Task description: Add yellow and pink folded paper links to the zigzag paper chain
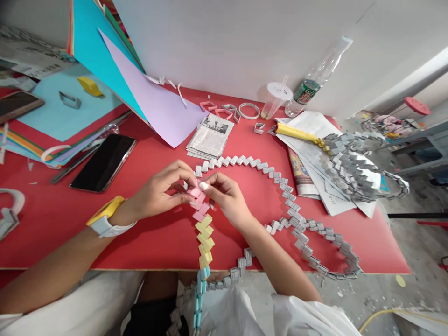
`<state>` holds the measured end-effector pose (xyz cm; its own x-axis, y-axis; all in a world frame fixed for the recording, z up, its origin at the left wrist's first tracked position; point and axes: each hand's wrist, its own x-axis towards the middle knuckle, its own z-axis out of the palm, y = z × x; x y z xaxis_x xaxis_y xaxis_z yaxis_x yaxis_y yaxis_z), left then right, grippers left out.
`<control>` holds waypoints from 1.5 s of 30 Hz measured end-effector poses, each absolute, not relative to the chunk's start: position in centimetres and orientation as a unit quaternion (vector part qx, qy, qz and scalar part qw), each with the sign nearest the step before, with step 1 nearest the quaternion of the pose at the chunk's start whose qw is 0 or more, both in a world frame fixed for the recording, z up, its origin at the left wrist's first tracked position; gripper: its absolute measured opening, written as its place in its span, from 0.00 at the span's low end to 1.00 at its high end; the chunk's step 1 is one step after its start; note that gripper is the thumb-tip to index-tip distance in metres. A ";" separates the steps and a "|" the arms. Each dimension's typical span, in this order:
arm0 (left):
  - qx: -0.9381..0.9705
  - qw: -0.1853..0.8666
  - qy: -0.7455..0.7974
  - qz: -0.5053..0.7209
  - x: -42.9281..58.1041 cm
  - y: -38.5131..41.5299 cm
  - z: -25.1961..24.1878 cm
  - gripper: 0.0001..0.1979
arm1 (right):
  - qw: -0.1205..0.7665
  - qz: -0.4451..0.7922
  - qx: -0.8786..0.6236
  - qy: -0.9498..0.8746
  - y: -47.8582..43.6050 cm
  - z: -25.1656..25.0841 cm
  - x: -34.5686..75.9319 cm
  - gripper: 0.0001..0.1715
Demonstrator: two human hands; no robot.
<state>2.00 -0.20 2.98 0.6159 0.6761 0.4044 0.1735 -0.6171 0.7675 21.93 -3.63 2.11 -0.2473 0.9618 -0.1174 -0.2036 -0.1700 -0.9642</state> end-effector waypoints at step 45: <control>0.569 0.633 0.353 0.388 5.8 -2.5 0.5 0.23 | 0.547 0.466 -0.458 -0.524 -3.4 2.7 21.6 0.08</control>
<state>5.81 -2.52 0.46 0.4495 0.8933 -0.0050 -0.0904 0.0510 0.9946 21.58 -3.36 2.66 0.0180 0.9891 0.1460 -0.0299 0.1465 -0.9888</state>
